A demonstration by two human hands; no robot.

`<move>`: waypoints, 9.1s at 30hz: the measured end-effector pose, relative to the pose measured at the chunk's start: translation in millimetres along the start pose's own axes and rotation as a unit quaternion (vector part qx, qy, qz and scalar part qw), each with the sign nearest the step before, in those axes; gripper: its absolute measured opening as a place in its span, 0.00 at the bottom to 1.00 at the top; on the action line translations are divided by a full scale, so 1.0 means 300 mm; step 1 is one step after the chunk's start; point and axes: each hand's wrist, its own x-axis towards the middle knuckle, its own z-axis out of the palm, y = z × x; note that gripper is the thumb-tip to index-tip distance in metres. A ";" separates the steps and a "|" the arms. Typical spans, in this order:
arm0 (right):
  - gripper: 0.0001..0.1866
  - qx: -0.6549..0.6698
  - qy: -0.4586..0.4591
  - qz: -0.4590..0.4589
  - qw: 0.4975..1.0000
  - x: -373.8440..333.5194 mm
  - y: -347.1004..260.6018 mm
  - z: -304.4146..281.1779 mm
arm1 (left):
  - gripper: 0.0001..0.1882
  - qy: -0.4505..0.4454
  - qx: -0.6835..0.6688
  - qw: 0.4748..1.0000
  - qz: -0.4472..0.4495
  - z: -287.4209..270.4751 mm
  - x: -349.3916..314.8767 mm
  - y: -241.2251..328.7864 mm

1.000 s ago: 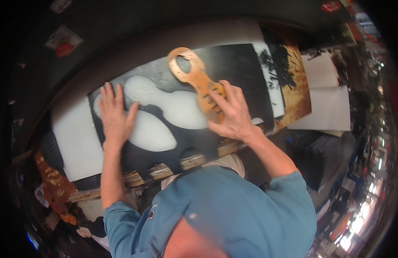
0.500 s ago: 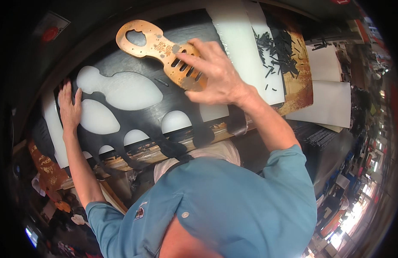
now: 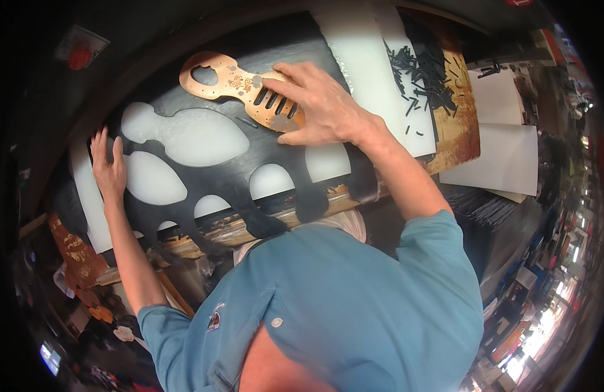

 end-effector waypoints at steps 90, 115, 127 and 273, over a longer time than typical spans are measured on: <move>0.56 0.375 -0.097 0.214 0.897 0.003 0.081 -0.289 | 0.31 -0.033 -0.008 0.999 0.008 0.256 -0.061 0.578; 0.48 0.497 0.175 0.301 0.795 -0.161 -0.227 -0.173 | 0.14 -0.091 -0.608 0.694 -0.375 -0.051 -0.281 0.588; 0.50 -0.072 0.071 0.206 0.973 -0.193 -0.131 0.055 | 0.16 0.160 -0.232 0.907 -0.314 -0.140 -0.266 0.151; 0.55 0.853 0.316 0.178 0.375 -0.515 -0.094 -0.097 | 0.27 -0.099 -0.158 0.982 -0.016 0.218 0.058 0.893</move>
